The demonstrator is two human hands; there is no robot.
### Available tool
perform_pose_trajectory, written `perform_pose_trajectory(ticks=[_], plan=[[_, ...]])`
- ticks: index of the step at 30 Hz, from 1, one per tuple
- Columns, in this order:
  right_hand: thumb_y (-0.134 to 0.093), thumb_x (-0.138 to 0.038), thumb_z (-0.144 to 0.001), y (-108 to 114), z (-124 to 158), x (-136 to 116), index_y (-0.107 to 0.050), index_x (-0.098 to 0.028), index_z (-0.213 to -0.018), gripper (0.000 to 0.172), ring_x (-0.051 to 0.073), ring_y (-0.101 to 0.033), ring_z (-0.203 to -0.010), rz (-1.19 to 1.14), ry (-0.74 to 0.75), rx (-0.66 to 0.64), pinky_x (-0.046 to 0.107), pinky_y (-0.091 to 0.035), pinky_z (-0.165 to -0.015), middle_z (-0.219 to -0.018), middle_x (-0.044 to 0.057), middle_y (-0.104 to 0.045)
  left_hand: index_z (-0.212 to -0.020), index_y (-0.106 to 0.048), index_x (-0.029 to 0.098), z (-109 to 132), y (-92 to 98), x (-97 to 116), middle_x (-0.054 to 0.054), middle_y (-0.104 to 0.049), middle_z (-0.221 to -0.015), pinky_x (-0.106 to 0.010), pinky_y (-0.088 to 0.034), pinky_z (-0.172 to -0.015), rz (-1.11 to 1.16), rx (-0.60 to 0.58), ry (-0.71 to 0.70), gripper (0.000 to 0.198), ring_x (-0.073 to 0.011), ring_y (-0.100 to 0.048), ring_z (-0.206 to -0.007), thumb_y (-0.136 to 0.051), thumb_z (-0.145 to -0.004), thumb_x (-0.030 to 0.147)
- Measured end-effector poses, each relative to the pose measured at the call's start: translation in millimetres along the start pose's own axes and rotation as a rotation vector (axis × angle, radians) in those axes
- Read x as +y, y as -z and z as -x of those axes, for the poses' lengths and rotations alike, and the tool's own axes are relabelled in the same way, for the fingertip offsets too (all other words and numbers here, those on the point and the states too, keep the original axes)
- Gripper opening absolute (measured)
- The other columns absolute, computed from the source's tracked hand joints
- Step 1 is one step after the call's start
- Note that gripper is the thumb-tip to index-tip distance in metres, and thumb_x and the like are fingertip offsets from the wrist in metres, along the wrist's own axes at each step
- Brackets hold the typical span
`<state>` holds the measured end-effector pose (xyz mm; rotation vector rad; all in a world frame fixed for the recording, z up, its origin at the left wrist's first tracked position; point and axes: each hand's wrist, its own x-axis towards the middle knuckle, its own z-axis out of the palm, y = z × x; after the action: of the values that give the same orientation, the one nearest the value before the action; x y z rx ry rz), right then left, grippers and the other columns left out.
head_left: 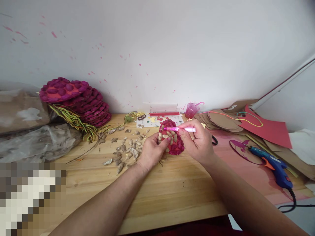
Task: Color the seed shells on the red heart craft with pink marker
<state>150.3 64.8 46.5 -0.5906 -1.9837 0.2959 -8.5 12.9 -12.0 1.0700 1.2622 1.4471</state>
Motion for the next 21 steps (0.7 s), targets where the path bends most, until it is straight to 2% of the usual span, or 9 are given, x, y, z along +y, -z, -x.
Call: perform_pose_trajectory(ticks=[5, 10, 18, 21], plan=[[-0.061, -0.024, -0.097, -2.6, 1.8, -1.0, -0.062, -0.024, -0.098, 0.002, 0.016, -0.069, -0.081, -0.029, -0.003, -0.072, 0.029, -0.054, -0.072, -0.09, 0.002, -0.072, -0.083, -0.068, 0.016, 0.6, 0.1, 3.0, 0.001, -0.063, -0.067, -0.023, -0.041, -0.056, -0.005, -0.011, -0.01, 0.034, -0.0115, -0.05, -0.057, -0.074, -0.081, 0.049], [-0.06, -0.024, -0.098, -3.6, 1.6, -0.4, -0.062, -0.024, -0.099, 0.002, 0.016, -0.068, -0.082, -0.027, -0.004, -0.071, 0.029, -0.053, -0.074, -0.091, 0.002, -0.072, -0.081, -0.067, 0.016, 1.0, 0.1, 2.9, 0.001, -0.063, -0.067, -0.022, -0.041, -0.056, 0.003, -0.012, 0.001, 0.032, -0.0114, -0.051, -0.057, -0.074, -0.082, 0.048], [-0.059, -0.032, -0.1, 0.6, -0.4, 16.6, -0.061, -0.024, -0.097, 0.009, 0.016, -0.062, -0.074, -0.172, -0.193, -0.004, 0.03, -0.048, -0.068, -0.083, 0.001, -0.064, -0.081, -0.07, 0.015, 1.2, -1.6, 4.2, -0.002, -0.068, -0.069, -0.024, -0.045, -0.059, 0.097, -0.011, 0.044, 0.032, -0.0131, -0.056, -0.059, -0.077, -0.078, 0.046], [-0.059, -0.033, -0.099, 0.8, -0.2, 16.6, -0.061, -0.024, -0.097, 0.009, 0.016, -0.061, -0.074, -0.211, -0.21, -0.017, 0.031, -0.048, -0.067, -0.082, 0.001, -0.063, -0.082, -0.071, 0.015, 0.8, -1.3, 1.3, -0.003, -0.069, -0.072, -0.025, -0.047, -0.061, 0.144, -0.025, 0.068, 0.03, -0.0137, -0.058, -0.061, -0.078, -0.078, 0.044]])
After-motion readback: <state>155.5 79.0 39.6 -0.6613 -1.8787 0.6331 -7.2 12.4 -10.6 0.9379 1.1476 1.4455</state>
